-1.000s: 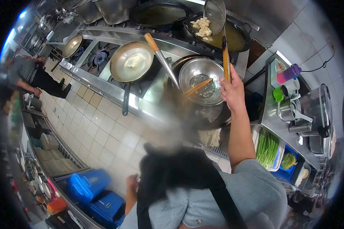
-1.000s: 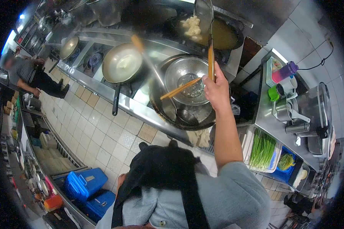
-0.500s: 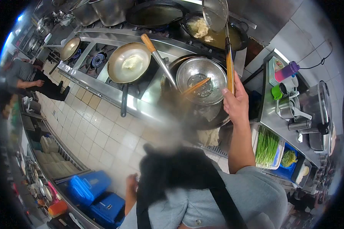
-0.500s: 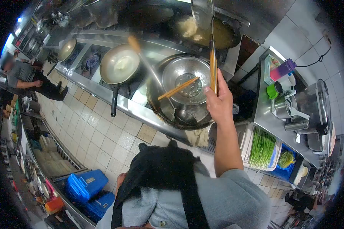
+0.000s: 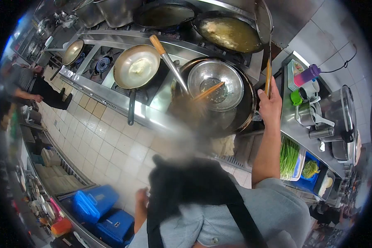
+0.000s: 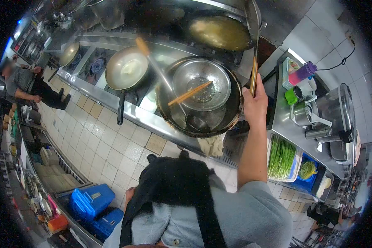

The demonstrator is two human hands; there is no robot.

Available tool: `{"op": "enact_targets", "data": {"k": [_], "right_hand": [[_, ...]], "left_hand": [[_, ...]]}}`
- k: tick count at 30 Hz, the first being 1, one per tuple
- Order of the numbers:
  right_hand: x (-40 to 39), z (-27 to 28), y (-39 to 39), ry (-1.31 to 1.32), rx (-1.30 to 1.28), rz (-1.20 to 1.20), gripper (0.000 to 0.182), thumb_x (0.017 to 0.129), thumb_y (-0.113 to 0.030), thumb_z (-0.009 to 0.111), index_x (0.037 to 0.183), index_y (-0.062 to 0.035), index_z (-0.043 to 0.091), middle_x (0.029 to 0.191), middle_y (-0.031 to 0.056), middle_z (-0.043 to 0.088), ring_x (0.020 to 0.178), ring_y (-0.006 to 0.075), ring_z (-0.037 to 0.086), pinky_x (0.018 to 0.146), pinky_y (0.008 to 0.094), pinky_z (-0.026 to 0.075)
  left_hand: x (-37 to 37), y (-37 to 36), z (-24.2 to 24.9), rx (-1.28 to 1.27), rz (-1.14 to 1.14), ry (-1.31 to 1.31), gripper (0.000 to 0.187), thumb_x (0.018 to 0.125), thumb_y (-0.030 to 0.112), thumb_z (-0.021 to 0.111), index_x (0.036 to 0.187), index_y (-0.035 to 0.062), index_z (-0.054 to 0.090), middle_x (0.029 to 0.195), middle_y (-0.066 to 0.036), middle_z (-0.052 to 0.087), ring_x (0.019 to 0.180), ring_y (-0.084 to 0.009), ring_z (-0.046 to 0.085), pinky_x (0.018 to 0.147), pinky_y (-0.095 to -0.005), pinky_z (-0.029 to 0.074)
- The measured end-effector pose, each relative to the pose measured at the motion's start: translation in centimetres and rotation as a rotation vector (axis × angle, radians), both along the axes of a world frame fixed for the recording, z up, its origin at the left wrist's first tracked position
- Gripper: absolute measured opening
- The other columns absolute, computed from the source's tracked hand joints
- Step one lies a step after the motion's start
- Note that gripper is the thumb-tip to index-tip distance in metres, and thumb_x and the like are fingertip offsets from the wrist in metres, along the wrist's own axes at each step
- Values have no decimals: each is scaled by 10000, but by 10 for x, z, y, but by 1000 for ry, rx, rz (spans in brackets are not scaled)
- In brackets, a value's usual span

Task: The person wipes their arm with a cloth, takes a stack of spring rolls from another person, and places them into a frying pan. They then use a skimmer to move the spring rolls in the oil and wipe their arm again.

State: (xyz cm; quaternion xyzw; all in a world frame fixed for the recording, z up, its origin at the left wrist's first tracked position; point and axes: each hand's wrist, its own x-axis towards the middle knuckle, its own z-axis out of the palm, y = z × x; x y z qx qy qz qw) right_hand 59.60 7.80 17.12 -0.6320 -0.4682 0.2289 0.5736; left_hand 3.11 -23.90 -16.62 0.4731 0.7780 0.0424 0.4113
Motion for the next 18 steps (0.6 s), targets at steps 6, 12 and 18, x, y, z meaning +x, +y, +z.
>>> {"op": "enact_targets", "data": {"k": [6,12,18], "right_hand": [[-19,22,9,382,-201,91,389,897,-57,530,1275,-70,438,789,15,506,521,62,443,420,219,360],[-31,19,28,709,-196,218,129,910,-80,517,1015,-87,443,757,25,490,487,66,416,382,219,324],[-27,20,44,1032,-153,380,136,910,-82,525,1014,-80,438,778,46,501,503,60,403,389,204,311]], "left_hand": [[46,42,91,-254,582,-211,285,752,200,667,1001,65,638,831,-126,634,767,-289,624,659,-416,502],[17,10,27,-40,441,-273,175,800,193,648,920,69,617,669,-83,556,524,-212,532,447,-359,438],[4,-11,6,89,-349,225,497,588,21,703,1077,80,633,979,-119,650,974,-311,606,834,-417,491]]}}
